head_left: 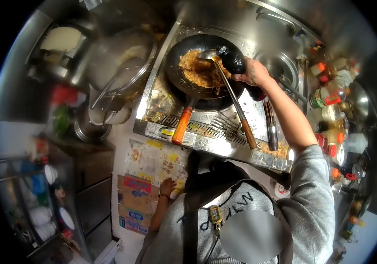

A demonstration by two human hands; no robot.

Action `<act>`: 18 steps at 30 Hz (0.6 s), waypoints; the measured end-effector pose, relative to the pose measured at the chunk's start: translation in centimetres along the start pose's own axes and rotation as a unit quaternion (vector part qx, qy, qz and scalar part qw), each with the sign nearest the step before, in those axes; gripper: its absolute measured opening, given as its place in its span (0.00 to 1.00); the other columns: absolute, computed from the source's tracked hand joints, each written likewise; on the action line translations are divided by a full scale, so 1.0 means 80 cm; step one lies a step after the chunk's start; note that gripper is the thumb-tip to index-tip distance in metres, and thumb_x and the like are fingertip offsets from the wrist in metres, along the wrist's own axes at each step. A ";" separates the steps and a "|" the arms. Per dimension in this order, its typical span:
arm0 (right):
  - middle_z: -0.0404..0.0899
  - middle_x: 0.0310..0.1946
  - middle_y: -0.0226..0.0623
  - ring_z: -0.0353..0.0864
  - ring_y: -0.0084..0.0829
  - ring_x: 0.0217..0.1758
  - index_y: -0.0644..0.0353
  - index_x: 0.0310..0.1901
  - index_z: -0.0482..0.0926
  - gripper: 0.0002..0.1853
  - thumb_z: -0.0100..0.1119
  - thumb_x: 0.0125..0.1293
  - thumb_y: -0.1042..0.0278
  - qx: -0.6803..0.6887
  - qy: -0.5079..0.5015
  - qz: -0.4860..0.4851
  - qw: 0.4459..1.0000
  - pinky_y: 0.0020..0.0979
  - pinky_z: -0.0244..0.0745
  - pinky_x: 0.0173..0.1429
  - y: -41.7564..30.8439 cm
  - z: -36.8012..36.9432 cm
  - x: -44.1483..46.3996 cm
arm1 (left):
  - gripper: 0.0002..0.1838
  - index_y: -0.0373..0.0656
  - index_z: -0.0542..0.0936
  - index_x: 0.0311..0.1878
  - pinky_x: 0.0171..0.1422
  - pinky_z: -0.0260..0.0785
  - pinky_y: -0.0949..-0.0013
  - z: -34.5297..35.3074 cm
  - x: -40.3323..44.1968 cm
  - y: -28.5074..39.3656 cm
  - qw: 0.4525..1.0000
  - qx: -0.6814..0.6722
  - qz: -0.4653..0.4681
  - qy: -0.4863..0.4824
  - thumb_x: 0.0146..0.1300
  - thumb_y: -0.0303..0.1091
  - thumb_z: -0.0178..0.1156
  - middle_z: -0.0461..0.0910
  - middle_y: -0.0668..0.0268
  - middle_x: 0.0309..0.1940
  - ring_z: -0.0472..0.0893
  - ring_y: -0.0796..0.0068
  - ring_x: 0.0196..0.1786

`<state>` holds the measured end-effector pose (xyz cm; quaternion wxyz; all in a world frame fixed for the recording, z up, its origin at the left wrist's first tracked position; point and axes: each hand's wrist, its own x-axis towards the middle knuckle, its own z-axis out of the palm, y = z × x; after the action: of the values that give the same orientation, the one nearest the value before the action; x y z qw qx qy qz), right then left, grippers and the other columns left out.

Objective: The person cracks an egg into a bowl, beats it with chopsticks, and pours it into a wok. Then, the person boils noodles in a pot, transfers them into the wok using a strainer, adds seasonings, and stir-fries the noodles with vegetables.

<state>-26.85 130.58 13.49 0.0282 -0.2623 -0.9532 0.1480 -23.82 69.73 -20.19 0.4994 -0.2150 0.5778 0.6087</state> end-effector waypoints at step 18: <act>0.81 0.37 0.37 0.79 0.29 0.37 0.66 0.43 0.78 0.25 0.74 0.49 0.58 0.174 0.330 0.299 0.879 0.31 0.74 0.44 0.182 -0.075 -0.221 | 0.12 0.40 0.75 0.50 0.39 0.72 0.74 0.133 -0.022 0.113 0.978 0.174 0.116 -0.001 0.64 0.32 0.54 0.79 0.64 0.35 0.79 0.75 0.37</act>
<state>-3.67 135.09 15.28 0.3403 -0.5590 -0.7241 0.2176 -27.47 80.37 -11.72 0.4557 -0.0564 0.6953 0.5529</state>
